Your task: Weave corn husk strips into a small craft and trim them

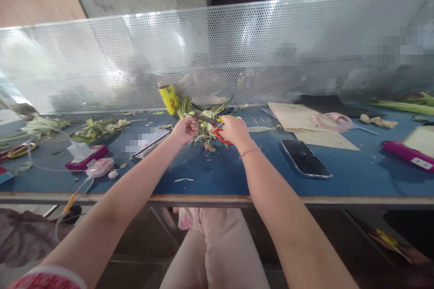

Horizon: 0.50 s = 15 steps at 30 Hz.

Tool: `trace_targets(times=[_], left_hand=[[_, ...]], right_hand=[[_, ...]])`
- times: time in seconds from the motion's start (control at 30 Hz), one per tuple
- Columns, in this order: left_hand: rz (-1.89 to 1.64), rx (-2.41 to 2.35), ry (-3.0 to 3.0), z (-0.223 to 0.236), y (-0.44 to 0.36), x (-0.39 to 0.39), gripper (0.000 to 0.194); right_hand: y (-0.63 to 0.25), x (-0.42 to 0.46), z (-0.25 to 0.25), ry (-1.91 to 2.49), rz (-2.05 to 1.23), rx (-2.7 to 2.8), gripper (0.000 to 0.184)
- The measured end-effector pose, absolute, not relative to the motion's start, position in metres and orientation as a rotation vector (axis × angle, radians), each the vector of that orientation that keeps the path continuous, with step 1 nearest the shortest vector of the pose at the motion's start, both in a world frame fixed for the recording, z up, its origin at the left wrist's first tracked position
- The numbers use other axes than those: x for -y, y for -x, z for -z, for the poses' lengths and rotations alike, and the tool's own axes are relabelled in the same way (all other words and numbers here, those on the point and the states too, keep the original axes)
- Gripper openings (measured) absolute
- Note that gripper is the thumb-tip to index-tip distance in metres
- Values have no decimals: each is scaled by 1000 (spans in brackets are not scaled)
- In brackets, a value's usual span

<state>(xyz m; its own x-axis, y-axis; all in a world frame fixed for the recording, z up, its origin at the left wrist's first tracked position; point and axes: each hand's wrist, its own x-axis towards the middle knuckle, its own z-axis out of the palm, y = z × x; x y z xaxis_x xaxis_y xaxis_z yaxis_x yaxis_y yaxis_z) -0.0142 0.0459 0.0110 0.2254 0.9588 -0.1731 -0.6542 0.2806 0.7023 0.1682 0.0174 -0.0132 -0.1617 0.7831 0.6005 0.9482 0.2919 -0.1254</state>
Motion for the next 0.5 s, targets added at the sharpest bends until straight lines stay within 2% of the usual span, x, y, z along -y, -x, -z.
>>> trace_targets(times=[0.3,0.5], left_hand=[[-1163,-642,-540,-12,15,-46,17],[-1186,-661,-543,-11,15,-47,19]], right_hand=[[-168,-18,11,1601,369,1968,40],[-166,-16,11,1615,336,1999,47]])
